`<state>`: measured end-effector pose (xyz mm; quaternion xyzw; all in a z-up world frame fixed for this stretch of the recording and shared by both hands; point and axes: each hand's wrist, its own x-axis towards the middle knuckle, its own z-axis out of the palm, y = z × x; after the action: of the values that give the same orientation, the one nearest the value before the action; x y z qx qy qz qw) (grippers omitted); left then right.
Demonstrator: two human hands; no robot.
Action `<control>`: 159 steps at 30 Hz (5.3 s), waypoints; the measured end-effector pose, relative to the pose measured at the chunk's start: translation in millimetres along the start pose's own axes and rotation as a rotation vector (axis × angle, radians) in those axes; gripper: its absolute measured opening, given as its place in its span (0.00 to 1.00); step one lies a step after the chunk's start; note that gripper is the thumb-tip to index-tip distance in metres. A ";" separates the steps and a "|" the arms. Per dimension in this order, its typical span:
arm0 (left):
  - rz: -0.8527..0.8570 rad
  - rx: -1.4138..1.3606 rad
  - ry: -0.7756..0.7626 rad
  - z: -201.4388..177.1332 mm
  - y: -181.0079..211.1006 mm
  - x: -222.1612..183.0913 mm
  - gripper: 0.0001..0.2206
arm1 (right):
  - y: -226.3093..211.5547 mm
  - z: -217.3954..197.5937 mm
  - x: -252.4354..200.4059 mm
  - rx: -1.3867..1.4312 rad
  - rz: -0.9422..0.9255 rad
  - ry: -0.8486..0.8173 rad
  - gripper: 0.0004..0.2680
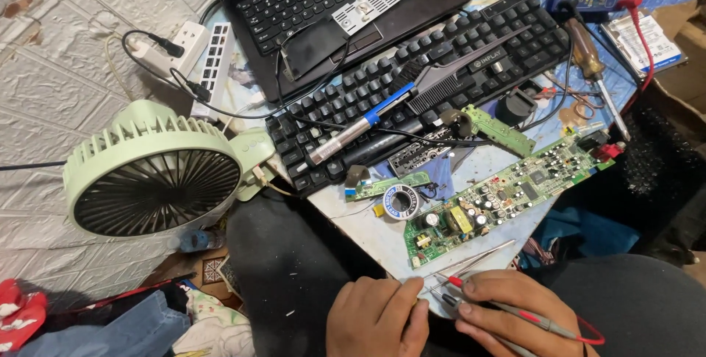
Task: Testing and soldering components on a circuit board at a repair bench
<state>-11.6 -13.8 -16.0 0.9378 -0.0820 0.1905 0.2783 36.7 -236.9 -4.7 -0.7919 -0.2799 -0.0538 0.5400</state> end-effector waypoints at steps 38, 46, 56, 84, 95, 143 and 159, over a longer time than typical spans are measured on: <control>0.039 0.147 0.028 0.4 3.8 7.8 0.05 | 15.4 -5.8 -2.4 -0.029 -0.127 -0.041 0.13; -0.230 -0.143 -0.053 -6.5 -9.5 -0.7 0.05 | 20.5 -7.2 -10.6 0.060 0.000 -0.007 0.14; -0.745 -1.071 0.074 -6.7 5.1 10.2 0.08 | 6.0 7.8 -11.2 0.164 -0.001 0.222 0.12; -0.676 -1.033 -0.151 -4.0 23.2 23.7 0.14 | 4.9 -16.4 -30.5 0.205 0.084 0.112 0.13; -0.947 -1.251 -0.201 8.2 25.8 20.4 0.15 | 10.7 -21.7 -39.8 0.165 0.153 0.110 0.16; -0.649 -1.462 -0.333 -7.8 87.5 220.9 0.17 | 65.0 -69.3 4.2 0.038 0.128 0.735 0.12; 0.684 0.408 -0.309 208.8 34.6 480.0 0.06 | 85.7 -101.7 -33.7 0.369 0.254 0.579 0.16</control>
<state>483.2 -181.0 33.0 0.9099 -0.3898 0.1416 -0.0079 73.5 -362.2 -46.6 -0.6617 -0.0197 -0.1570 0.7329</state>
